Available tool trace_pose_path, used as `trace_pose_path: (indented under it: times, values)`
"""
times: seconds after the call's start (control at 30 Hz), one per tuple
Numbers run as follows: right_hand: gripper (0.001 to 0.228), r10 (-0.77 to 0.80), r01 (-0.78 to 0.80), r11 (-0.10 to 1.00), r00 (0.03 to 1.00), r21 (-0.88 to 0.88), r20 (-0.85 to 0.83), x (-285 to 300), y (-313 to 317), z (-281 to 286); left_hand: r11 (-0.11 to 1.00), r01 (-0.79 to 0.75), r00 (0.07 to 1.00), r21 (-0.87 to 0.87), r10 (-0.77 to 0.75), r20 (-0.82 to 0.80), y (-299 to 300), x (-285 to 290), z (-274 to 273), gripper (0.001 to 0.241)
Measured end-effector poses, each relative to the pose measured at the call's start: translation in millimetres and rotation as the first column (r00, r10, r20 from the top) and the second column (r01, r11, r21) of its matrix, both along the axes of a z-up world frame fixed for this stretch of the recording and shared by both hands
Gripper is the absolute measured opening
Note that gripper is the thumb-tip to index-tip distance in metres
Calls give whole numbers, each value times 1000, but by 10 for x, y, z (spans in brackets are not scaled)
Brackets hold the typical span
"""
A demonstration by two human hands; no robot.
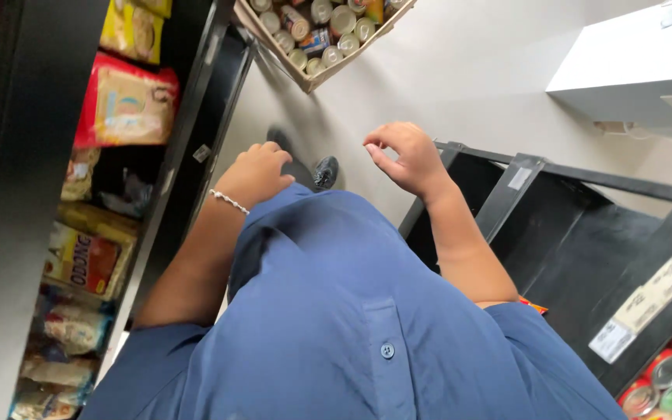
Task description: The recorder is stocking and arranging canned goods from a cardboard box onto grocery store shelves.
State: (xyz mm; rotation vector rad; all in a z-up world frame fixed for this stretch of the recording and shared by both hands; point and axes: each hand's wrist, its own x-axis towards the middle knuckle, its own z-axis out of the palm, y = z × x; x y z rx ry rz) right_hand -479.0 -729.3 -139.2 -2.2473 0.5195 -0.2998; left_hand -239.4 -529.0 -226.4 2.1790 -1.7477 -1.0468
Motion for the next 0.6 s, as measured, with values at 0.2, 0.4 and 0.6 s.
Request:
trace_pose_path:
  times: [0.2,0.4,0.6]
  values:
    - [10,-58,70,995,986,77,-154,397,-740,-356,982,1,999,188,-10,46,-821,632,-499,39]
    - [18,-131,198,965,933,174,-335,772,-1610,-767,960,77,962,269,-143,234,-1775,1231,-1462,25]
    - [20,-214,268,960,894,86,-392,895,-2393,-1865,980,53,997,193,-63,47,-3025,1503,-1643,26]
